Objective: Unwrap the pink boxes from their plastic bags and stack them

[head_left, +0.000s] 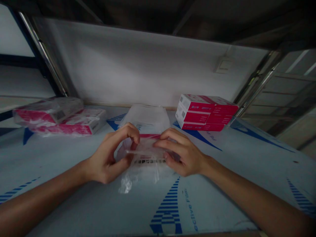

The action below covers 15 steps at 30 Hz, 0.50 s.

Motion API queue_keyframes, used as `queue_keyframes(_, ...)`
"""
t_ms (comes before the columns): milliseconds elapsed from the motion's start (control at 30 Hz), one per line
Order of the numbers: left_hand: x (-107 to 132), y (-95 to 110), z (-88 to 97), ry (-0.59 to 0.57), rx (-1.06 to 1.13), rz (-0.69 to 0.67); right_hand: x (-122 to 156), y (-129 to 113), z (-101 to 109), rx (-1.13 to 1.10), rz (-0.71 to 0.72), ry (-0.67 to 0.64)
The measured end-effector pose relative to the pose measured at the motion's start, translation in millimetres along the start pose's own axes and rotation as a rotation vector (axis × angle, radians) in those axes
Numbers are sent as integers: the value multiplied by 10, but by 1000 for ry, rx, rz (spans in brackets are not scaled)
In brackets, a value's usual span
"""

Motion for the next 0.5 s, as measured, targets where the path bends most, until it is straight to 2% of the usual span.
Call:
queue_keyframes(133,-39,73,1,-111,-241,-183,1,0,4,-28,-1,-34)
queue_keyframes(200,-47,86,4,-86,-307,-202,-2,-9,8,-30,20,-60)
queue_keyframes(267,-53,66,22,-30,-264,-161,-12,-25,13,-13,53,-77)
queue_keyframes(333,-62,22,57,27,-76,-87,-26,-44,18,17,74,-81)
queue_keyframes(400,-78,-23,104,76,235,13,-37,-58,17,35,71,-77)
queue_keyframes(500,-104,-31,149,56,608,194,-41,-68,5,17,51,-59)
Point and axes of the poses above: each hand's wrist, its own x-axis away from the middle knuckle, its own z-axis out of the back of the hand, y = z × x, the point moved 3 cm from there along -x, towards the middle knuckle, and after that the axes turned 2 degrees about x, right-handed, at the moved point
